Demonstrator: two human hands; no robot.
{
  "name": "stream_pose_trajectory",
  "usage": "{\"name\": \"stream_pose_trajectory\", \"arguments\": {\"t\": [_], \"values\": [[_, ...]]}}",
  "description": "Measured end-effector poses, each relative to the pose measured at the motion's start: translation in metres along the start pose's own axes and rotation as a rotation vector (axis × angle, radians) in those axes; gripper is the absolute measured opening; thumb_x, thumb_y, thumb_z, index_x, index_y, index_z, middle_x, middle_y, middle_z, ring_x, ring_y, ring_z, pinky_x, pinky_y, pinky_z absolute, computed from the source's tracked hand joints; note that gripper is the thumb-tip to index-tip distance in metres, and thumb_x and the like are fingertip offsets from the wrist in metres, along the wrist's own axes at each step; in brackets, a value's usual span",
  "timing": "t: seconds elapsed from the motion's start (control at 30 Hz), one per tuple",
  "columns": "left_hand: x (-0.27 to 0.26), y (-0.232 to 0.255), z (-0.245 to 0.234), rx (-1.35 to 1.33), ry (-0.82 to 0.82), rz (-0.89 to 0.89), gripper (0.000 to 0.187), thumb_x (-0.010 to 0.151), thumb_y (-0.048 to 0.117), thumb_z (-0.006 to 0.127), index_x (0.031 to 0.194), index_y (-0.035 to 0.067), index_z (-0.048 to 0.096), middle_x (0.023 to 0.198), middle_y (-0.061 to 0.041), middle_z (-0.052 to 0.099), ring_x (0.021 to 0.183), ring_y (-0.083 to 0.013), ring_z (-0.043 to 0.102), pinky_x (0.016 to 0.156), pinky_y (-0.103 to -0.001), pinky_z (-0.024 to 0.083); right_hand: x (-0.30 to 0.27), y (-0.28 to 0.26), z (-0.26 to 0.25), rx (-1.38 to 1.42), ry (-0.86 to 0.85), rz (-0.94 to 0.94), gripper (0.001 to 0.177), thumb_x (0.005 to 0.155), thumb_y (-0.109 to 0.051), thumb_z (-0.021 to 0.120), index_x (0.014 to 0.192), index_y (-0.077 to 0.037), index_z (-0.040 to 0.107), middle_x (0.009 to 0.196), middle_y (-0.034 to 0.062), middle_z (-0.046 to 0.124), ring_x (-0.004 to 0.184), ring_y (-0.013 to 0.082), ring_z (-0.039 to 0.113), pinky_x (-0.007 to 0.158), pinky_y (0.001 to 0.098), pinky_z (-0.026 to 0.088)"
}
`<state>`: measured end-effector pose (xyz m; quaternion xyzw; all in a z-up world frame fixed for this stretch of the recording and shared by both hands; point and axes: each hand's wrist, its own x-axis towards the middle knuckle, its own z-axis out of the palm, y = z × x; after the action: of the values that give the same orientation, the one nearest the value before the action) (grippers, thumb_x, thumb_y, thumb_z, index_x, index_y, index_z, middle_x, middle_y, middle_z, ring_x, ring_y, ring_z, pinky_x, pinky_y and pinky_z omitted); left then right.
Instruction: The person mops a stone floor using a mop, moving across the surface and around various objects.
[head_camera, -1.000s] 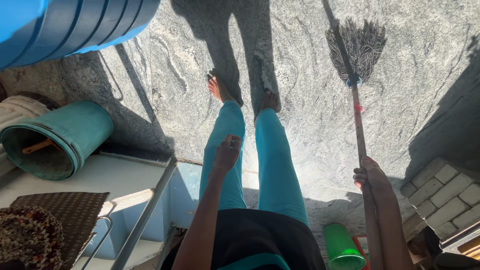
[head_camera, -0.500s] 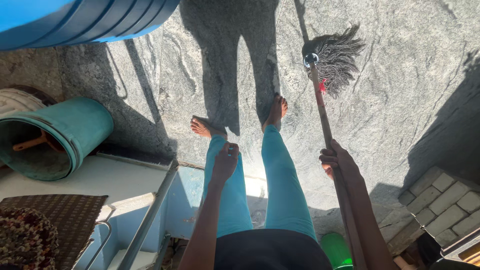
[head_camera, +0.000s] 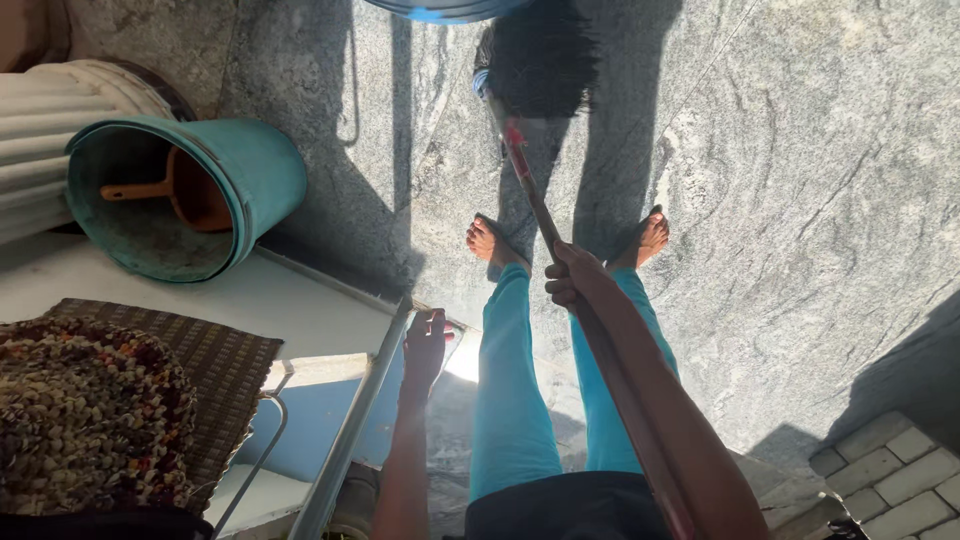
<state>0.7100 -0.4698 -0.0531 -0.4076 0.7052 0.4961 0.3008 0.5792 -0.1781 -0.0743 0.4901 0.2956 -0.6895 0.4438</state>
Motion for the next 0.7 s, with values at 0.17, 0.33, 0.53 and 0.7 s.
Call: {"name": "stream_pose_trajectory", "arguments": {"t": [0.17,0.33,0.53,0.7], "values": [[-0.010,-0.036,-0.065,-0.042,0.109,-0.136,0.031,0.102,0.030,0.054,0.122,0.009,0.065,0.102,-0.013,0.078,0.088,-0.0222,0.078,0.075,-0.036,0.057,0.101,0.047,0.155,-0.546,-0.036,-0.149,0.037,0.105,-0.036,0.051,0.134,-0.014,0.045,0.069,0.0073,0.054,0.041,0.0122,0.046,0.033,0.0284,0.038],[-0.022,-0.056,-0.089,-0.157,0.129,-0.184,0.032,0.101,0.030,0.053,0.123,0.011,0.065,0.104,-0.010,0.078,0.092,-0.0192,0.077,0.074,-0.032,0.056,0.131,0.096,0.224,-0.568,-0.159,-0.029,0.037,0.107,-0.036,0.050,0.135,-0.014,0.044,0.071,0.0053,0.051,0.044,0.0073,0.044,0.036,0.0256,0.036],[-0.034,-0.073,-0.084,-0.180,0.153,-0.224,0.033,0.102,0.028,0.051,0.124,0.009,0.065,0.104,-0.011,0.077,0.089,-0.0197,0.076,0.074,-0.034,0.055,0.078,0.133,0.189,-0.724,-0.032,0.050,0.036,0.106,-0.043,0.050,0.135,-0.023,0.041,0.070,0.0056,0.052,0.045,0.0080,0.044,0.036,0.0266,0.037],[-0.038,-0.087,-0.077,-0.195,0.150,-0.224,0.034,0.103,0.029,0.051,0.124,0.006,0.064,0.104,-0.013,0.077,0.088,-0.0203,0.077,0.080,-0.034,0.057,0.049,0.185,0.152,-0.726,0.052,0.219,0.022,0.106,-0.041,0.045,0.124,-0.029,0.041,0.068,0.0049,0.045,0.043,0.0082,0.033,0.036,0.0265,0.029]]}}
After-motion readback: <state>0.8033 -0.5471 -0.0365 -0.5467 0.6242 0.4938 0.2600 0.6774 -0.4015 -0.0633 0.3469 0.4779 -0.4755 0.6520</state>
